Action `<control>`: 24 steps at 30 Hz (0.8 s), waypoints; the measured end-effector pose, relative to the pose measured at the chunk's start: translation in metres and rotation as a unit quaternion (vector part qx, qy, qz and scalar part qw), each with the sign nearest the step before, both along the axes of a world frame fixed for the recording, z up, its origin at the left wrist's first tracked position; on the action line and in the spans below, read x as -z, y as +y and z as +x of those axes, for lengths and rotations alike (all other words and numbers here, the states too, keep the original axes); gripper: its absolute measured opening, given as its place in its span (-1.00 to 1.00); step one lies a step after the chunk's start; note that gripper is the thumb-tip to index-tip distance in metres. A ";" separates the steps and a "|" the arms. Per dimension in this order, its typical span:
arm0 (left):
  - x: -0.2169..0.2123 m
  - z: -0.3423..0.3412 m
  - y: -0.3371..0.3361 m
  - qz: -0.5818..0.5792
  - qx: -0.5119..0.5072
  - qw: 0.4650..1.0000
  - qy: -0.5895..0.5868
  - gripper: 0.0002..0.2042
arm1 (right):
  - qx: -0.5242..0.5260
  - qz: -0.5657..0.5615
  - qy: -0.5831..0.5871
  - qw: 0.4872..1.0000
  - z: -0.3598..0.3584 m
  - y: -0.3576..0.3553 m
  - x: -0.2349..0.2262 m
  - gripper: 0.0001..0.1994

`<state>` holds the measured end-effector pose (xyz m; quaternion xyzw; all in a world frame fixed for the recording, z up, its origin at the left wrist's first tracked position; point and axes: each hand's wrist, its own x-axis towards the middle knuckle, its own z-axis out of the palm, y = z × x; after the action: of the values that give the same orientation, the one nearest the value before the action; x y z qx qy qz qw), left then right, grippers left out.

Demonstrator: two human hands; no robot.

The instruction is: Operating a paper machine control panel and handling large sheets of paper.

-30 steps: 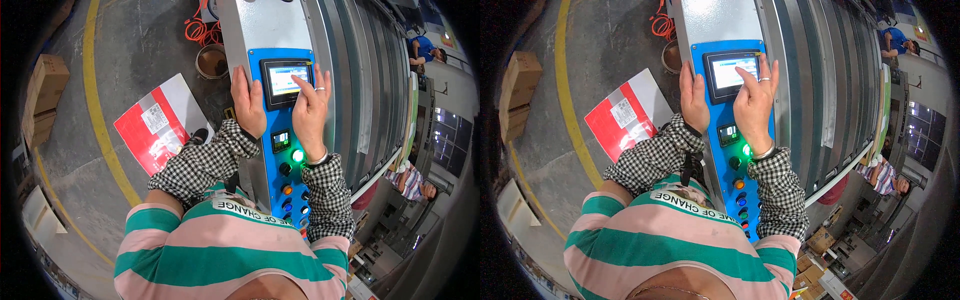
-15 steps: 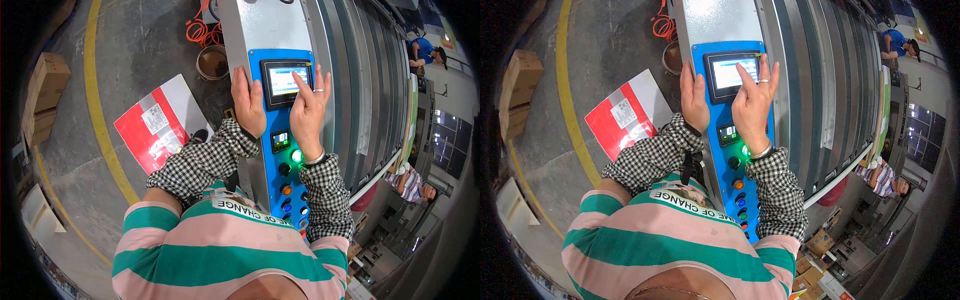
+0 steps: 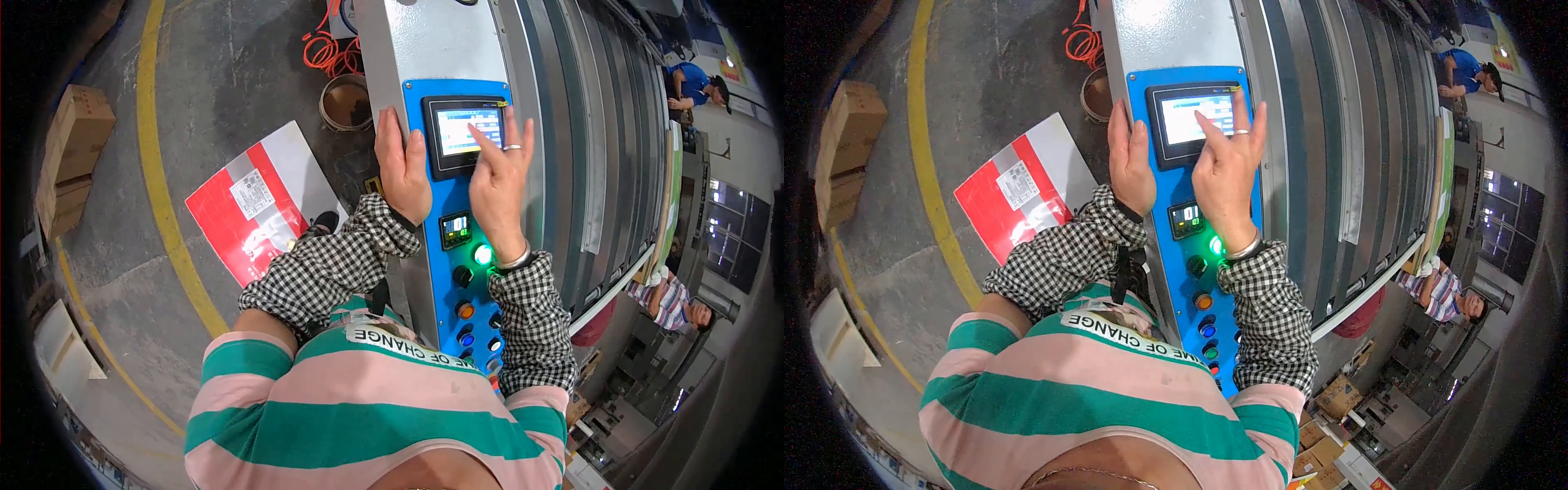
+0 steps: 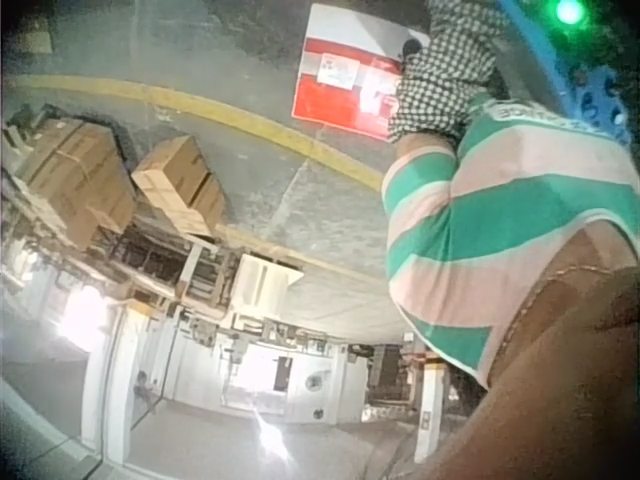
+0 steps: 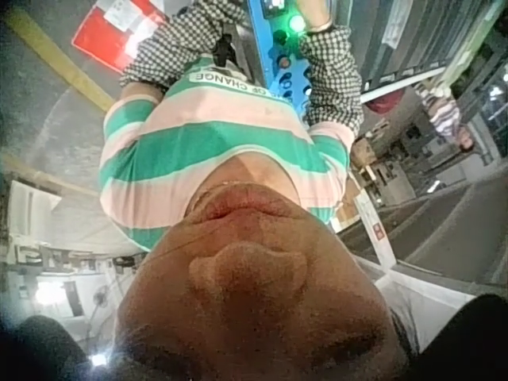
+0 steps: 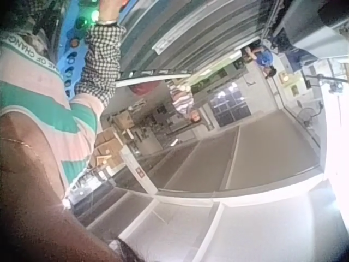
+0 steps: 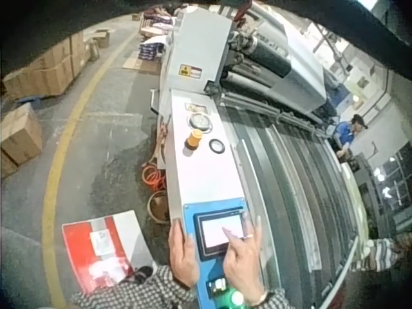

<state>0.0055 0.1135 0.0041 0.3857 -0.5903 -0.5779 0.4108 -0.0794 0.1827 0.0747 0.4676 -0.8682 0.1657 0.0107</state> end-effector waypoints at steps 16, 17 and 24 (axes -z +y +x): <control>0.010 -0.002 0.001 0.043 0.032 0.998 0.038 -0.47 | 0.005 -0.075 -0.039 0.996 -0.002 0.001 -0.001 -0.62; 0.011 -0.002 0.002 0.043 0.032 0.998 0.038 -0.47 | 0.002 -0.069 -0.036 0.997 -0.003 0.003 -0.003 -0.63; 0.001 -0.001 0.002 0.026 0.005 0.999 -0.017 -0.47 | 0.010 -0.063 -0.040 0.997 0.002 0.008 -0.002 -0.64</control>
<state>0.0041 0.1152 0.0031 0.4030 -0.5840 -0.5886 0.3873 -0.0771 0.1911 0.0765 0.4501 -0.8605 0.2385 0.0075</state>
